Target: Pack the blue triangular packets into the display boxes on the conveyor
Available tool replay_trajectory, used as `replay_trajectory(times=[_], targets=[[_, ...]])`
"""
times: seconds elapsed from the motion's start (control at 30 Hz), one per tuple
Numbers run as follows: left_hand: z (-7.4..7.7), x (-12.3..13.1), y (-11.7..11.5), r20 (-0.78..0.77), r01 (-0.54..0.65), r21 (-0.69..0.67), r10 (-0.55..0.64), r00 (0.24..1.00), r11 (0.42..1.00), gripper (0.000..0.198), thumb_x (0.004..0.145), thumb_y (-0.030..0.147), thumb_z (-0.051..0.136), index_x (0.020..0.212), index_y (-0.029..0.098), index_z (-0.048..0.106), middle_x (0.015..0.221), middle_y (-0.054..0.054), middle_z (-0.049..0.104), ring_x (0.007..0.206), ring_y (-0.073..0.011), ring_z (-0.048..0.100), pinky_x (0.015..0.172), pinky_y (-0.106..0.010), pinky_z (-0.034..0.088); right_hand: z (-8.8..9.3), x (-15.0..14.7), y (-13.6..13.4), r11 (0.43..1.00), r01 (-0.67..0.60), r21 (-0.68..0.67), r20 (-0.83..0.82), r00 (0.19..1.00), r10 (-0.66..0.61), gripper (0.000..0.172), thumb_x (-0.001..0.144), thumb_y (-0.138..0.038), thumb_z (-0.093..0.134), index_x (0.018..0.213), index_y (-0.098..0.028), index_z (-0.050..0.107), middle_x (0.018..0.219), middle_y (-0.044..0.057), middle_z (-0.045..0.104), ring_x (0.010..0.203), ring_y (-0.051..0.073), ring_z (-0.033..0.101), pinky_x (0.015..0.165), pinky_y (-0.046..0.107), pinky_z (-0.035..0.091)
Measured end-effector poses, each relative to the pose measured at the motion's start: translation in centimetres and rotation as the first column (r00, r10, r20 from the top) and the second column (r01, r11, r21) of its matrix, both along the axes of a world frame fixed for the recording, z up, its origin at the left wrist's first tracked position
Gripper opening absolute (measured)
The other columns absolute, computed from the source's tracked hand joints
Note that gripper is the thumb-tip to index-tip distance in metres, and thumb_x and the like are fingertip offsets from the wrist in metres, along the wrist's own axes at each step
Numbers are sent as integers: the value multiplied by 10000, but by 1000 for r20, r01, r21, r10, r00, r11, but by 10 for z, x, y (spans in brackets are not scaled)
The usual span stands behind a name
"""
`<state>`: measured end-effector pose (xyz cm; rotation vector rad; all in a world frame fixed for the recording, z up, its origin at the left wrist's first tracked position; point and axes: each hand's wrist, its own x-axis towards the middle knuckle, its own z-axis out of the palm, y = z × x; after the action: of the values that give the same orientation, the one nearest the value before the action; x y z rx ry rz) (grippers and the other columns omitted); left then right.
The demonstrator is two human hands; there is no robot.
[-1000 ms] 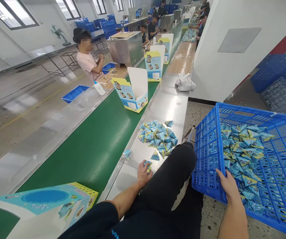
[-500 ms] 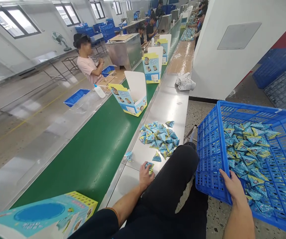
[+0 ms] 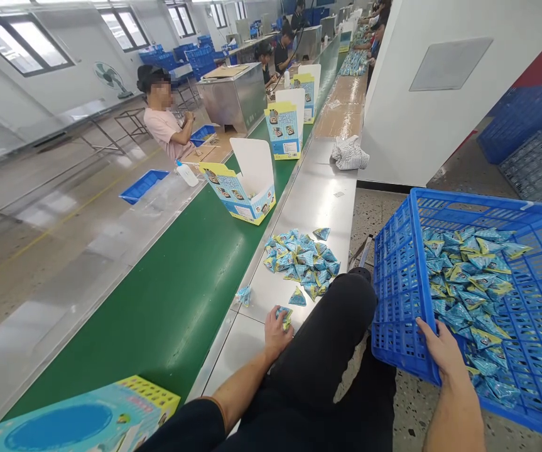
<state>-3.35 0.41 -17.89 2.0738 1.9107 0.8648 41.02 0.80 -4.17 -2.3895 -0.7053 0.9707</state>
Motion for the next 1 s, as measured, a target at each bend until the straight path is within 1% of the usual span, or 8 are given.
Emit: replay_trajectory(times=[0.13,0.3,0.47,0.57,0.7,0.8,0.9,1.0], targets=[[-1,1,0,0,-6,-9,6,1000,1000,436,719,149,657,1146,238,652,1300,-102,577,1124,-267,576,950,-451,561,3,-1,1,1000,13,-27,-3,1000,-13,761,826,-648,604,1390,-138,569,1131,132,655,991,277,635,939,404,540],[-2,1,0,5,-8,-21,8,1000,1000,427,730,149,642,1150,227,657,1311,-103,568,1137,-256,573,976,-433,549,2,-1,2,1000,22,-4,-23,999,-22,800,824,-636,614,1419,-105,547,1122,144,657,993,271,630,947,393,541],[-3,2,0,20,-9,-17,9,1000,1000,446,718,139,656,1154,231,660,1312,-106,565,1125,-261,572,973,-446,550,5,-2,2,1000,13,5,-40,999,-13,822,827,-640,608,1433,-90,535,1108,151,661,976,271,635,900,373,553],[-3,3,1,22,-13,-16,13,1000,1000,458,708,129,661,1153,232,659,1308,-104,566,1122,-256,568,981,-443,549,15,-7,4,1000,17,-3,-39,999,-17,802,826,-626,592,1426,-96,538,1138,154,657,993,274,638,902,372,548],[-3,4,1,18,-9,-21,9,1000,1000,446,723,134,648,1158,233,656,1310,-111,563,1124,-257,564,977,-445,553,35,-17,8,997,36,-67,-38,999,-38,721,849,-590,558,1410,-137,547,1180,139,650,1002,279,637,938,403,529],[-2,4,2,2,-1,-14,1,1000,1000,447,717,138,646,1153,238,656,1308,-117,566,1113,-262,568,963,-450,560,42,-20,11,996,27,-87,-27,999,-30,667,860,-565,549,1374,-140,571,1153,130,655,988,278,635,968,419,516],[-3,5,3,-6,-6,-4,5,1000,1000,442,714,138,649,1145,235,652,1299,-119,572,1107,-263,572,957,-452,563,38,-17,11,996,39,-86,-41,998,-43,676,857,-566,560,1389,-148,564,1142,119,654,971,275,638,987,440,512],[-3,6,3,-4,-8,-4,8,1000,1000,440,717,138,648,1145,237,646,1297,-121,574,1107,-265,573,949,-453,567,26,-10,9,997,34,-69,-38,999,-37,732,845,-602,575,1420,-150,543,1179,127,647,954,266,640,949,422,533]])
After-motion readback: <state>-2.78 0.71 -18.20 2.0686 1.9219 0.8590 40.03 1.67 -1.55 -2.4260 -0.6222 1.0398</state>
